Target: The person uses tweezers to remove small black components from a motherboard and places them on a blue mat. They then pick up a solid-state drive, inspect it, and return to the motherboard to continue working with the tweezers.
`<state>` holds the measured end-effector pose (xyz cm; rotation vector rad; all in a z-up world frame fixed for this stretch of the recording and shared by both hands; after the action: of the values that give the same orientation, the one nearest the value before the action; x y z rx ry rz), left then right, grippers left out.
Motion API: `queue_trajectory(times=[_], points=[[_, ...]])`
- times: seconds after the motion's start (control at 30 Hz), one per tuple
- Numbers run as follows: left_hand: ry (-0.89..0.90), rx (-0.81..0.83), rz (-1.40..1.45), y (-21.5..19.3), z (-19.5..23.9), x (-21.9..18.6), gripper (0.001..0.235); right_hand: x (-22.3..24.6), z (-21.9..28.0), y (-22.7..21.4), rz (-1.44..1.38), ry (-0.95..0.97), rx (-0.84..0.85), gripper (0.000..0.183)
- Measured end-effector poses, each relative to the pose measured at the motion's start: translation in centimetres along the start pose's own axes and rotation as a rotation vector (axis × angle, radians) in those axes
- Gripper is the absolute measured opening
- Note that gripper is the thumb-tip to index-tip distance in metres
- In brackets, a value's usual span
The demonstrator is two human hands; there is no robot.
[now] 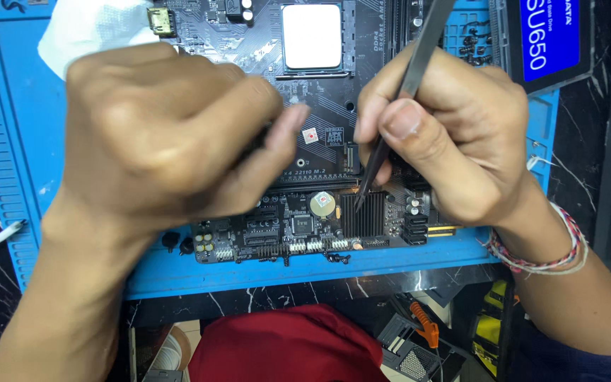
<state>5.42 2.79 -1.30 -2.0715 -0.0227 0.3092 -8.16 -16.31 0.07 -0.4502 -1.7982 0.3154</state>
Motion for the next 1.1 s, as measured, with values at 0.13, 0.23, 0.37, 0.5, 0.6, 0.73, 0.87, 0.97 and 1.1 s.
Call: queue_trajectory(times=[0.13, 0.23, 0.37, 0.5, 0.6, 0.73, 0.87, 0.97, 1.1], points=[[0.033, -0.016, -0.049, 0.3, -0.1, -1.3, 0.055, 0.2, -0.2, -0.3, -0.044, 0.000, 0.013, 0.036], [0.078, -0.041, -0.065, 0.7, -0.2, -1.7, 0.054, 0.4, -0.3, -0.7, 0.001, -0.022, 0.093, 0.033], [0.061, -0.048, -0.041, 1.1, 0.0, -1.5, 0.049, 0.6, -0.6, -1.2, -0.115, -0.027, 0.230, 0.024], [0.064, -0.077, -0.029, 1.4, 0.0, -1.5, 0.046, 0.4, -0.5, -1.4, -0.180, 0.041, 0.361, 0.017], [0.068, -0.078, -0.040, 1.4, 0.0, -1.5, 0.046, 0.0, -0.5, -1.4, -0.223, 0.040, 0.359, 0.017], [0.059, -0.084, -0.036, 1.5, 0.1, -1.5, 0.048, -0.6, -0.4, -1.6, -0.191, 0.013, 0.365, 0.018], [0.054, -0.083, -0.023, 1.5, 0.1, -1.5, 0.046, -0.2, -0.9, -1.5, -0.190, -0.108, 0.396, 0.018], [0.057, -0.089, -0.025, 1.6, 0.0, -1.5, 0.046, 0.0, -1.0, -1.4, -0.177, -0.126, 0.405, 0.018], [0.062, -0.086, -0.021, 1.6, 0.0, -1.5, 0.046, -0.1, -0.9, -1.4, -0.184, -0.115, 0.400, 0.019]])
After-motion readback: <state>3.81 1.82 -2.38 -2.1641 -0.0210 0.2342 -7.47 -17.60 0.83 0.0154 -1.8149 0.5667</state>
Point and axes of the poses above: each hand's wrist, its own z-axis away from the middle knuckle, its own y-axis out of the palm, x = y × z, the point moved 3 cm from there along -z, towards the middle knuckle, and after that the axes turned 8 degrees about -y, right-handed, at the moved point
